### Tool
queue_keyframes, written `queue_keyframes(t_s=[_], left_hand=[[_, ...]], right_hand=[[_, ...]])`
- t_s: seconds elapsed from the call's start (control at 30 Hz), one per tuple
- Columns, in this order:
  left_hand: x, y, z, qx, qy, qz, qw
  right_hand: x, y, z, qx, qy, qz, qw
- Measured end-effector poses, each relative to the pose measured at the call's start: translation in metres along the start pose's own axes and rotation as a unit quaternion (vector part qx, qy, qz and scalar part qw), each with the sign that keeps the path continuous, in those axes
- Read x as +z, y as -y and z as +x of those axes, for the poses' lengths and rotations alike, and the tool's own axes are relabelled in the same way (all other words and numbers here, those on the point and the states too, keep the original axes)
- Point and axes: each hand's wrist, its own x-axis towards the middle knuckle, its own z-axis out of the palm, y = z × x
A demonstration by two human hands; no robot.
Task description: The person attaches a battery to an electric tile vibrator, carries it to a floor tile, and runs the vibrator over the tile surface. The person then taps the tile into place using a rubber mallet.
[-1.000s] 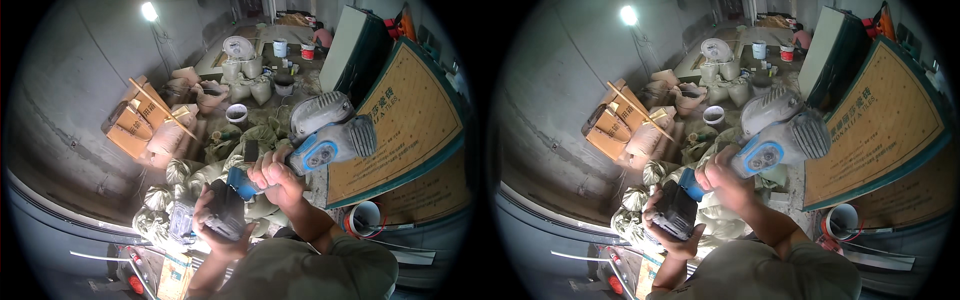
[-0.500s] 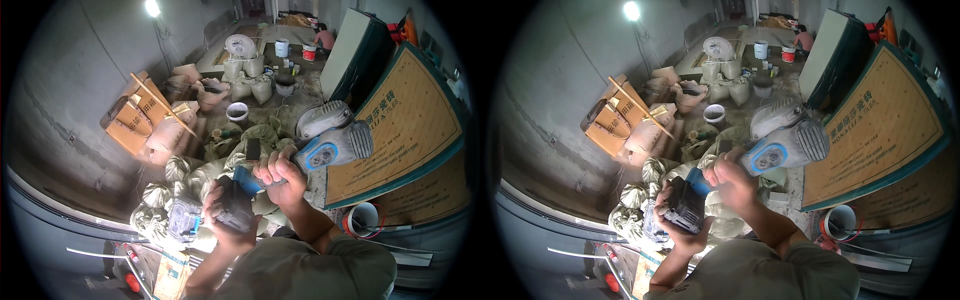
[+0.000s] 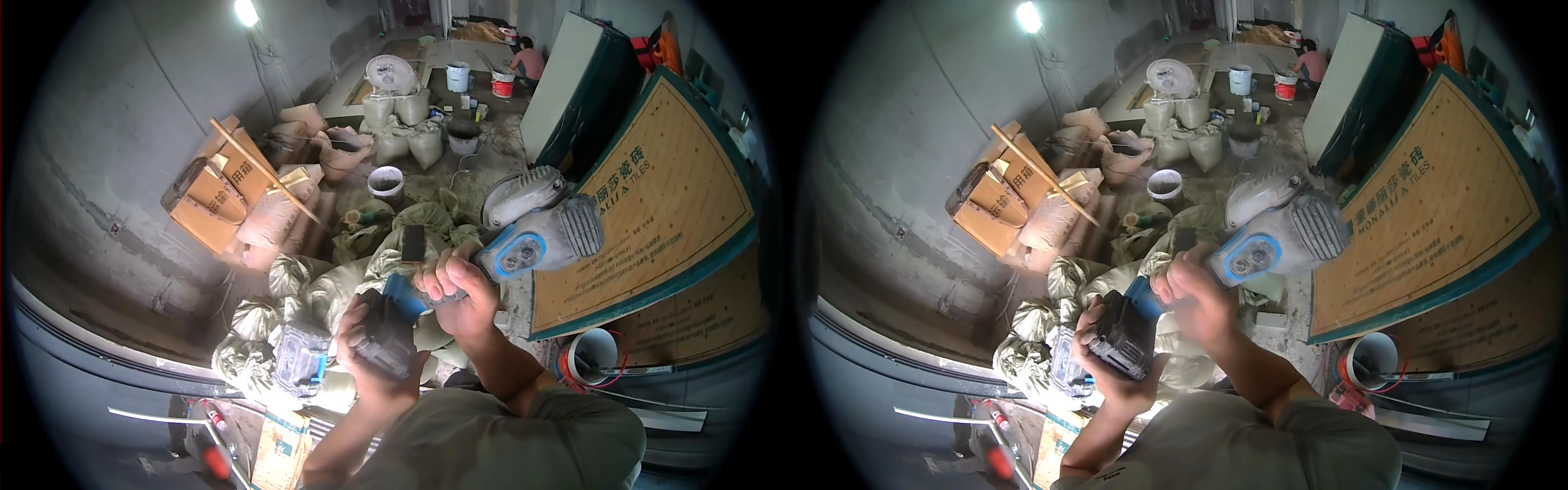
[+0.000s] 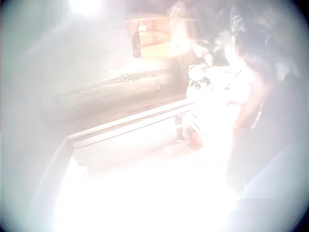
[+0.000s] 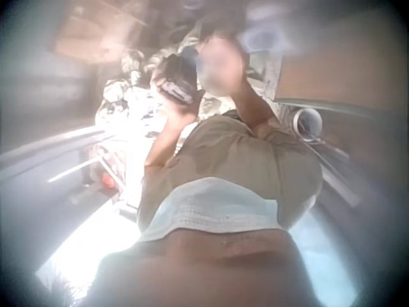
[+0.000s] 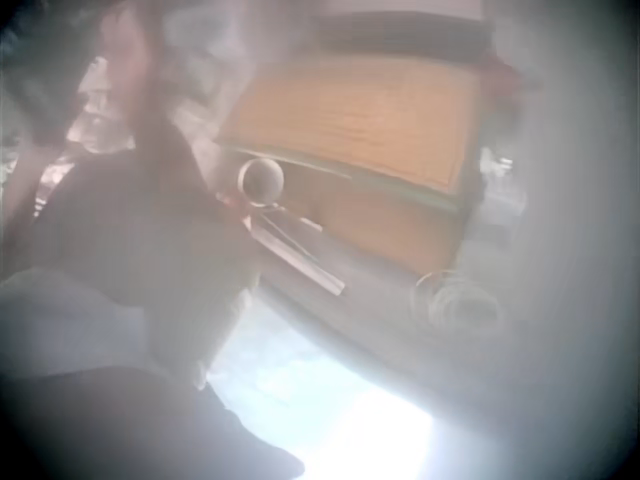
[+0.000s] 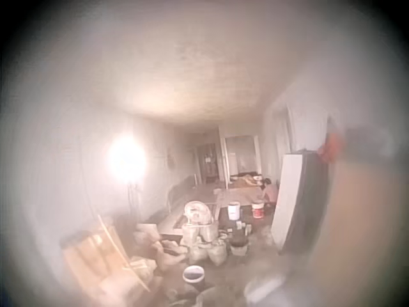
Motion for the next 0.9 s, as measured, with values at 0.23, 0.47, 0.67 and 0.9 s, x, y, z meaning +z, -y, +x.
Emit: queue_keyframes(t_s=[0.23,0.47,0.67,0.9], left_hand=[[-0.002,0.017,-0.007,-0.067,0.024,-0.132,0.989],[0.004,0.036,-0.018,-0.09,0.046,-0.055,0.993],[-0.032,0.045,-0.003,-0.18,0.148,-0.254,0.939],[-0.05,0.044,0.034,-0.214,0.4,-0.141,0.88]], right_hand=[[-0.01,-0.003,-0.001,0.028,-0.009,0.003,1.0],[-0.011,-0.016,-0.004,0.078,-0.072,-0.001,0.994],[-0.022,-0.01,-0.001,0.048,-0.018,-0.028,0.998],[-0.015,-0.014,-0.015,0.17,0.055,0.007,0.984]])
